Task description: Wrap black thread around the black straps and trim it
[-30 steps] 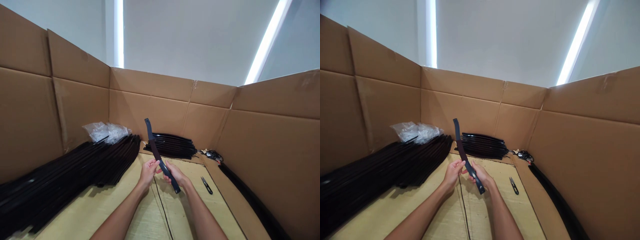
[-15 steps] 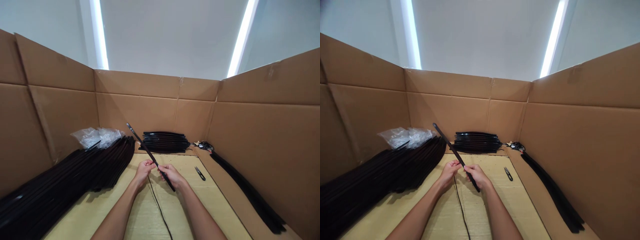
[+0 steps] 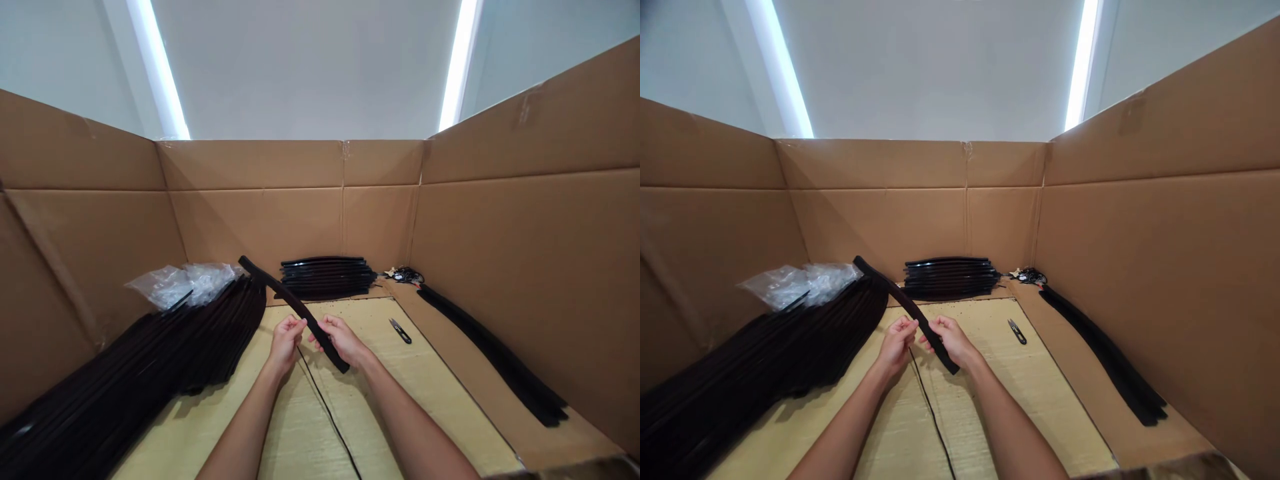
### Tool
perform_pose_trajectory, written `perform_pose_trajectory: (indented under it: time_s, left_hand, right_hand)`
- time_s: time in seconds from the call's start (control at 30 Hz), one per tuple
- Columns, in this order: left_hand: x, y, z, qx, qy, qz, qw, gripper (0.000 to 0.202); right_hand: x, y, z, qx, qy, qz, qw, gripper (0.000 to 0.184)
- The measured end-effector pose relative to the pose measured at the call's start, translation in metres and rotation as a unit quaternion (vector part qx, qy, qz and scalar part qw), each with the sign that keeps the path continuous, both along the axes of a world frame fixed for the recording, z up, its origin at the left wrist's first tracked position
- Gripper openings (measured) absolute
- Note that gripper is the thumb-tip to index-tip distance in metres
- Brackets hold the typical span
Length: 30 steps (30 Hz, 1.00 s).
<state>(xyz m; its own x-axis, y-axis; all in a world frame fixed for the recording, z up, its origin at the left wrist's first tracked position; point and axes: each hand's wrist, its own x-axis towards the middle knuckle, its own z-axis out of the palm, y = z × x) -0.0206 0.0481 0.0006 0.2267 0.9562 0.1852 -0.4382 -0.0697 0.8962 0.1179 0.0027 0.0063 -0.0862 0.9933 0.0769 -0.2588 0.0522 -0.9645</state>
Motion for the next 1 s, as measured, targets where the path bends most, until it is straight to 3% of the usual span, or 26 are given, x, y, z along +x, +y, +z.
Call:
perform_pose_trajectory:
  time_s: [0.23, 0.53, 0.67, 0.87, 1.0]
  left_hand:
    - [-0.0019, 0.0017, 0.0011, -0.016, 0.013, -0.019, 1.0, 0.048]
    - [-0.0022, -0.0024, 0.0021, -0.022, 0.024, -0.046, 0.998, 0.05]
    - [0.0, -0.0043, 0.0022, -0.019, 0.022, -0.037, 0.999, 0.053]
    - [0.0023, -0.001, 0.0009, -0.01, 0.008, 0.013, 1.0, 0.053]
    - [0.0043, 0.0003, -0.0012, -0.012, 0.011, 0.014, 1.0, 0.047]
  right_hand:
    - [0.003, 0.0022, -0.0046, 0.03, -0.009, -0.034, 0.999, 0.051]
    - [0.0075, -0.005, 0.0038, 0.038, -0.059, 0.018, 0.997, 0.047]
    - [0.0055, -0.0046, 0.0024, 0.042, -0.061, 0.014, 0.997, 0.054]
    - [0.0015, 0.0003, -0.0009, 0.052, -0.04, -0.019, 0.998, 0.045]
    - [0.0027, 0.0026, -0.0037, 0.052, -0.042, -0.039, 0.997, 0.047]
